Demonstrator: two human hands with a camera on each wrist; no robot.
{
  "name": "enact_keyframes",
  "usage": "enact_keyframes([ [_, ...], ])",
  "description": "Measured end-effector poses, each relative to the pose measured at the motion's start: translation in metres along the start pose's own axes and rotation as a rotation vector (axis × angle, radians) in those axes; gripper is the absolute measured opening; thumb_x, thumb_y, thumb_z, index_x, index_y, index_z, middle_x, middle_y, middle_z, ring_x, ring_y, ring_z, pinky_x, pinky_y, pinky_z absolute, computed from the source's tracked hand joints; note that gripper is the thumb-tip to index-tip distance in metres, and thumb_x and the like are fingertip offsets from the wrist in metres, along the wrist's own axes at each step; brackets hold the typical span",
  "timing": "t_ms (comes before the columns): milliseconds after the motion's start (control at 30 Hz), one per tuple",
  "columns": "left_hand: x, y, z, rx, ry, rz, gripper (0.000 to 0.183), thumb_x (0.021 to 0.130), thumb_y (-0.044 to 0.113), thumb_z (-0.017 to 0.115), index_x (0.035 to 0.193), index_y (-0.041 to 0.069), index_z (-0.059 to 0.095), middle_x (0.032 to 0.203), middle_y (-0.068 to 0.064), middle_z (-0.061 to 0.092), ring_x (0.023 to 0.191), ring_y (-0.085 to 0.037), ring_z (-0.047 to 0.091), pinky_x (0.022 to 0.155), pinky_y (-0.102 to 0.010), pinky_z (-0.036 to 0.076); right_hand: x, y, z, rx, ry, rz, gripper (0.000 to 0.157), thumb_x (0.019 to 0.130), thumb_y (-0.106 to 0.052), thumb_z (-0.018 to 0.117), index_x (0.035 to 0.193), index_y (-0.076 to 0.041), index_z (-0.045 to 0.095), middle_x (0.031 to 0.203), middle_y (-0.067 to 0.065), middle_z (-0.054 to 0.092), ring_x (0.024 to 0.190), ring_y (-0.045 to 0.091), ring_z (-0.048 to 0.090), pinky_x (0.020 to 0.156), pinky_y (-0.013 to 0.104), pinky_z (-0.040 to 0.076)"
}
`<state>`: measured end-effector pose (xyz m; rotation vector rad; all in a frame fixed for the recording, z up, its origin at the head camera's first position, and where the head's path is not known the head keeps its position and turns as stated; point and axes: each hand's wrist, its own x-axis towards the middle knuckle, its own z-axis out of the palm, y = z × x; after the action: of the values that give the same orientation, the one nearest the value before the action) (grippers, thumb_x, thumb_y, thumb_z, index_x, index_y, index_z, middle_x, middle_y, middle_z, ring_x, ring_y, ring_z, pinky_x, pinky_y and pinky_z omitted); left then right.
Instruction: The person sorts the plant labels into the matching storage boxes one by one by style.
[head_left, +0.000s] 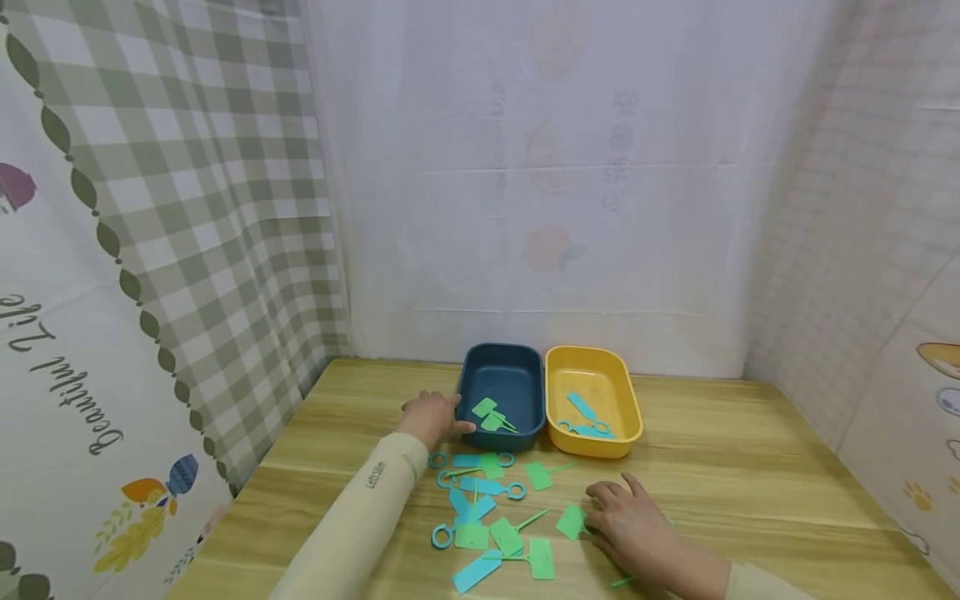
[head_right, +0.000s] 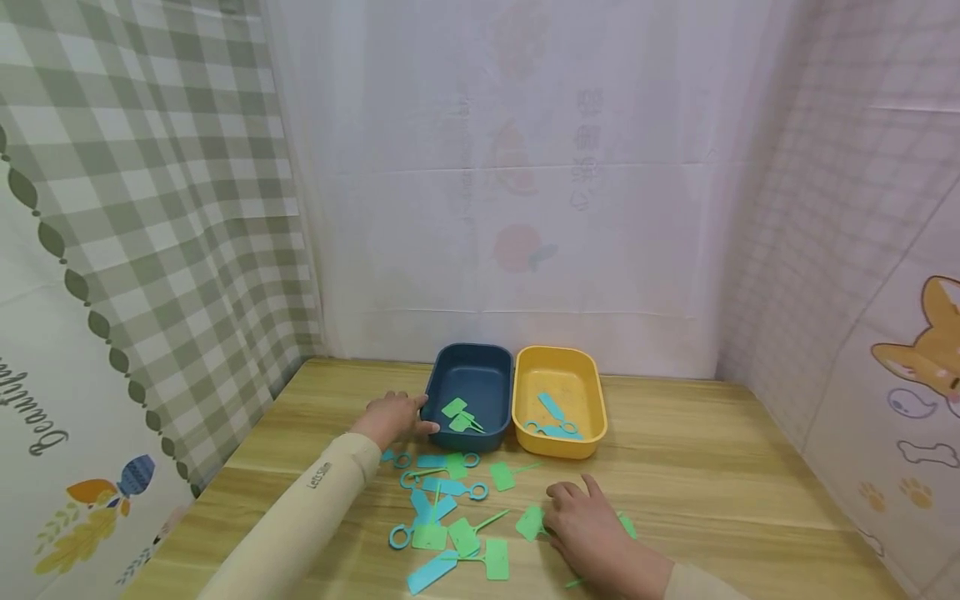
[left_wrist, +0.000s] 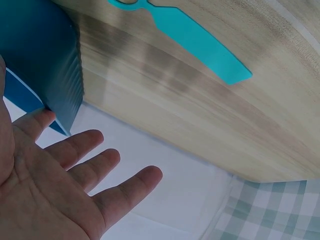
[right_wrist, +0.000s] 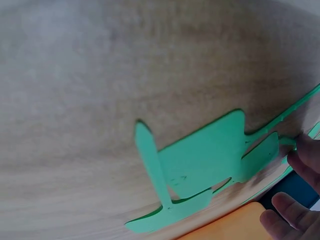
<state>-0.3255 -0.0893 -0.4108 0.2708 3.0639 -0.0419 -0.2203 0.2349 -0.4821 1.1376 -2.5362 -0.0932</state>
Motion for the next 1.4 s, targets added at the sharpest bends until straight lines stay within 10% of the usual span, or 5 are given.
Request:
enact_keyframes([
  [533, -0.002, 0.001, -0.001, 0.000, 0.013, 0.003, 0.070, 0.090, 0.063, 0.059, 0.143, 0.016, 0.054, 0.129, -0.019, 0.061, 0.118, -0.040, 0.055, 0.089, -0.061, 0.049, 0.006, -0.001, -0.014, 0.135, -0.184, 0.223, 0.035, 0.070, -0.048, 0.084, 0.082, -0.018, 0.069, 0.114, 0.010, 0.063, 0.108, 0.036, 0.059, 0.094, 0.072, 0.036],
  [1400, 0.004, -0.001, 0.002, -0.020, -0.019, -0.008, 0.072, 0.090, 0.063, 0.058, 0.146, 0.018, 0.052, 0.137, -0.018, 0.056, 0.126, -0.042, 0.049, 0.091, -0.063, 0.047, -0.008, 0.011, 0.003, -0.005, -0.017, 0.163, 0.021, 0.073, -0.020, 0.086, 0.067, -0.018, 0.066, 0.101, 0.004, 0.065, 0.093, 0.029, 0.064, 0.091, 0.066, 0.043],
])
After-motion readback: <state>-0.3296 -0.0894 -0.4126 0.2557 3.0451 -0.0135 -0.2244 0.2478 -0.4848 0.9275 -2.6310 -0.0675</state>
